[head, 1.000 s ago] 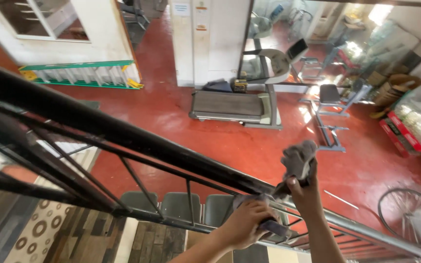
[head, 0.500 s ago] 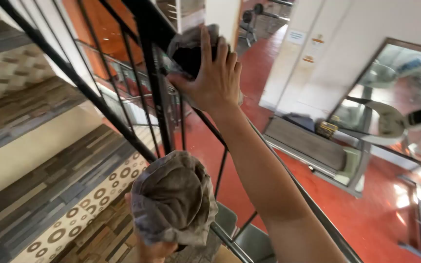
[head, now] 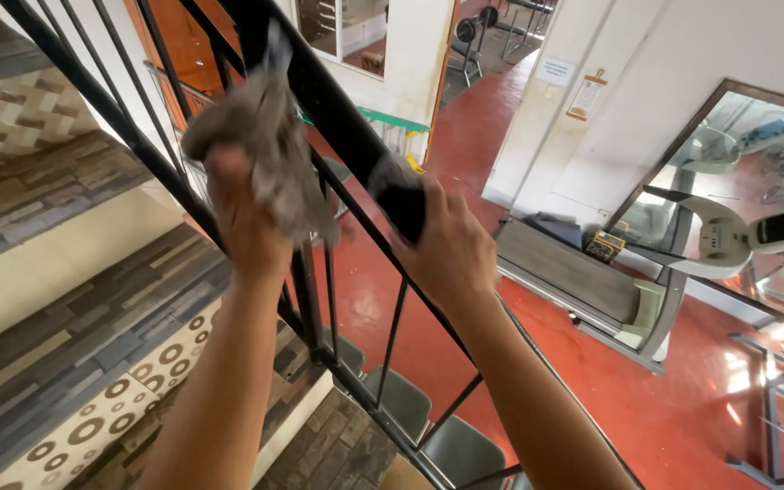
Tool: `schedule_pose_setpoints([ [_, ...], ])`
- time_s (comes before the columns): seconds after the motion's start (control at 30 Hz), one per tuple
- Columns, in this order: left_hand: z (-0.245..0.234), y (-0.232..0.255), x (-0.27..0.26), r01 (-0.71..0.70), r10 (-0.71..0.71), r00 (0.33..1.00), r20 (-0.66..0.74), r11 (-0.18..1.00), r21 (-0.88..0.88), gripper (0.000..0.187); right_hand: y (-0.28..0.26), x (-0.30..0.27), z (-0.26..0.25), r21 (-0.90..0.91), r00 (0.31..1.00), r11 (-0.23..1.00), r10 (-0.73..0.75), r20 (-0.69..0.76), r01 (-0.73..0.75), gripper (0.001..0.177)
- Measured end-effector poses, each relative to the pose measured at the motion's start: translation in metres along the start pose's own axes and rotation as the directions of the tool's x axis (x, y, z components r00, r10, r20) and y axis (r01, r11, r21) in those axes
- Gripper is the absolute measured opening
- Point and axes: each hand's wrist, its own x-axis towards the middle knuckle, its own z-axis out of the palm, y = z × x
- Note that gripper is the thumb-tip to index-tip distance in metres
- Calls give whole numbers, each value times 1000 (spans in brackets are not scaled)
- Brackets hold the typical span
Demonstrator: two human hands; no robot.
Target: Cleaning a metal staircase railing with cloths.
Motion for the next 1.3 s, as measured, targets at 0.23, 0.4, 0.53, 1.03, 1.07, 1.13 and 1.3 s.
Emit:
schedule_pose_setpoints([
  [0.23, 19, -76, 88, -228, 431, 876, 214, -20, 973, 41, 84, -108, 8, -188, 930, 973, -186, -317, 131, 75],
  [0.4, 51, -87, 46, -204, 389, 891, 236, -123, 971, 21, 117, -138, 10, -172, 887, 961, -267, -377, 216, 91],
  [0.53, 99, -91, -61, -306, 301, 920, 251, 151, 940, 9, 119, -132, 3, 380, 935, 909, -26, -353, 168, 59],
  [1.03, 64, -57, -254, 258, -261, 965, 16, 960, 106, 11, -56, 88, -16, 189, 915, 921, -279, -292, 342, 81],
  [1.07, 49, -58, -245, 309, -339, 934, -113, 925, -220, 19, -64, 92, -9, 231, 980, 952, -192, -54, 199, 85],
  [1.13, 40, -25, -204, 368, -322, 876, -359, 928, 64, 31, -54, 94, 1, 189, 971, 953, -224, -80, 235, 84],
  [1.3, 44, 2, -105, 424, 31, 806, -591, 666, 613, 77, -8, 59, 15, 154, 969, 958, -231, -83, 241, 92],
])
